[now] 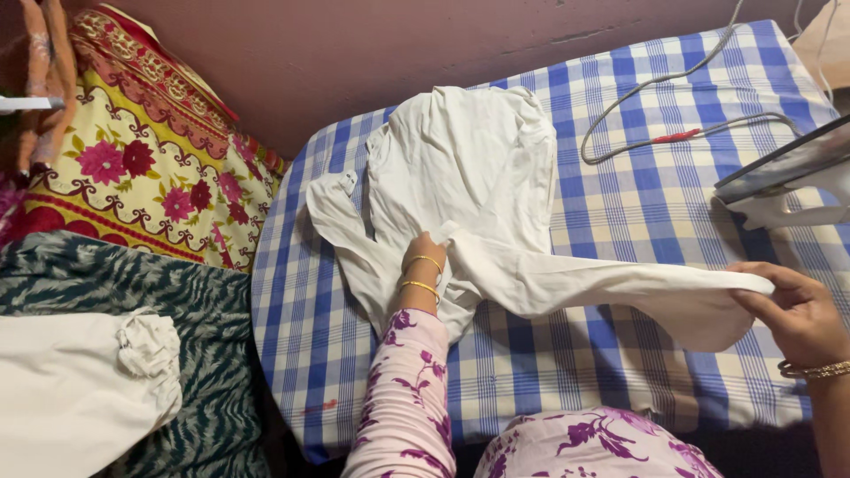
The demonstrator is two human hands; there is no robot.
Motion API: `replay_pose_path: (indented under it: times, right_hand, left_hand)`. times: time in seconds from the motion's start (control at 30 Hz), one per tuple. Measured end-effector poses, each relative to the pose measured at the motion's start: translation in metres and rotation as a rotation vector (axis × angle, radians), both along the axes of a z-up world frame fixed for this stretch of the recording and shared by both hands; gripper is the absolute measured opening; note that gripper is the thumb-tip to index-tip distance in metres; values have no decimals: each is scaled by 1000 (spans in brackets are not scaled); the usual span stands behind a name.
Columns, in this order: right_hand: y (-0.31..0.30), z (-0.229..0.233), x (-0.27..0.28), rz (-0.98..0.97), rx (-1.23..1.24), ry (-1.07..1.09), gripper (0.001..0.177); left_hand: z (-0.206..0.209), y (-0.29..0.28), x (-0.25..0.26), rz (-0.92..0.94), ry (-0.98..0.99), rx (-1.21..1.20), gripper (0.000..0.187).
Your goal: The person irons a white shirt on a blue and white checkered ironing board. They smooth the fabric, use a steam iron on the body and sleeves, and button the front placket. The shirt remains on the board at the end.
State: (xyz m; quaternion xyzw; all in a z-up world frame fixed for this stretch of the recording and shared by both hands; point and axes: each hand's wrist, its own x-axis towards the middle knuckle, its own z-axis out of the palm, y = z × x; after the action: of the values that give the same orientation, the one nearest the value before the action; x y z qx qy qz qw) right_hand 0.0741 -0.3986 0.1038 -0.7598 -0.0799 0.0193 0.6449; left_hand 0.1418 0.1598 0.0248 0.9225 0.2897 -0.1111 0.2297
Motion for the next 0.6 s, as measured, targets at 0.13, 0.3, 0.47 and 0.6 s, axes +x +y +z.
replay_pose_path:
  times: [0.13,0.3,0.47,0.6]
  right_hand:
    - [-7,-8,-7,-163,26,22,23]
    - [10,31,6,-295,-183,37,24]
    - [56,72,28,-292,-1298,-594,29]
    - [85,68,43,-385,-1294,-758,11]
  left_hand:
    - [-37,1,12,134,-73,-425,48]
    - [75,57,79,279,-372,-644,60]
    - [313,163,64,9,-1343,-1115,51]
    - [374,221,-68,-202,-1674,-917,41]
